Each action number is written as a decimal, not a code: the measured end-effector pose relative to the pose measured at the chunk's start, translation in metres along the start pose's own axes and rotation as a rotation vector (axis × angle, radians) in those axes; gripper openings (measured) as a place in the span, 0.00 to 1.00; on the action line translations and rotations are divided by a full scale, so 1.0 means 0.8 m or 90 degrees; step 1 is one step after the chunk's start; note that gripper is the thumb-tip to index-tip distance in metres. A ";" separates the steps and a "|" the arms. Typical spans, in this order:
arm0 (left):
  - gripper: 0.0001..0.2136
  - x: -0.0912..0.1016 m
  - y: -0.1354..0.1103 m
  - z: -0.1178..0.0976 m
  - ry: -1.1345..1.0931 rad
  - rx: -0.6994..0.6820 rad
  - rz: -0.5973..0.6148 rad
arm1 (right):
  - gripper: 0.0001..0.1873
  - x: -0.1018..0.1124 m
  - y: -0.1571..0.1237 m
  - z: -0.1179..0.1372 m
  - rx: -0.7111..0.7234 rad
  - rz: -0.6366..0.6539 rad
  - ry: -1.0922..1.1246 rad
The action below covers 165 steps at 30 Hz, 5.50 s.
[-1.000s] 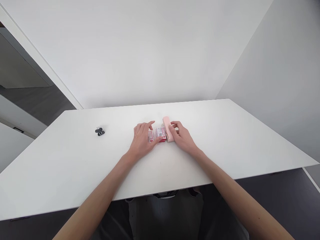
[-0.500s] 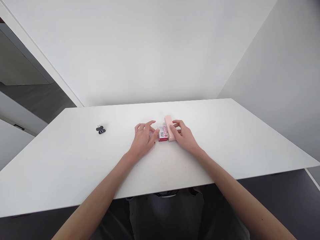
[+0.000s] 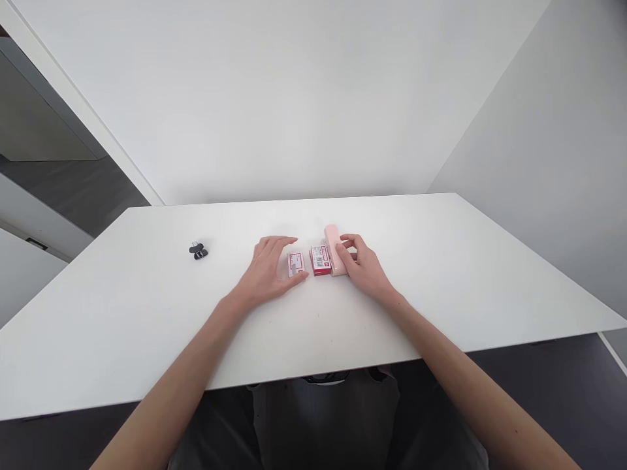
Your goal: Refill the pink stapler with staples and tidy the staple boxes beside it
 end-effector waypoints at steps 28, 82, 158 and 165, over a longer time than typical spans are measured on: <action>0.34 -0.025 0.017 -0.015 -0.065 0.073 0.004 | 0.27 -0.002 0.001 0.004 0.004 -0.001 -0.012; 0.22 -0.028 0.006 -0.016 -0.075 0.062 -0.013 | 0.28 -0.001 -0.004 0.006 0.022 -0.004 0.013; 0.34 -0.045 0.006 -0.009 -0.127 0.078 0.059 | 0.27 0.000 -0.006 0.008 0.017 0.002 0.004; 0.32 -0.033 0.006 -0.013 -0.116 0.055 0.012 | 0.27 0.001 -0.007 0.008 0.013 -0.003 0.002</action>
Point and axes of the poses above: each hand's wrist, its own y-axis towards the middle knuckle, its own x-axis out of the back of the hand, z = x × y, the point moved 10 cm from there along y, towards the middle knuckle, and after that the axes turned 12 degrees about y, right-handed, at the moved point
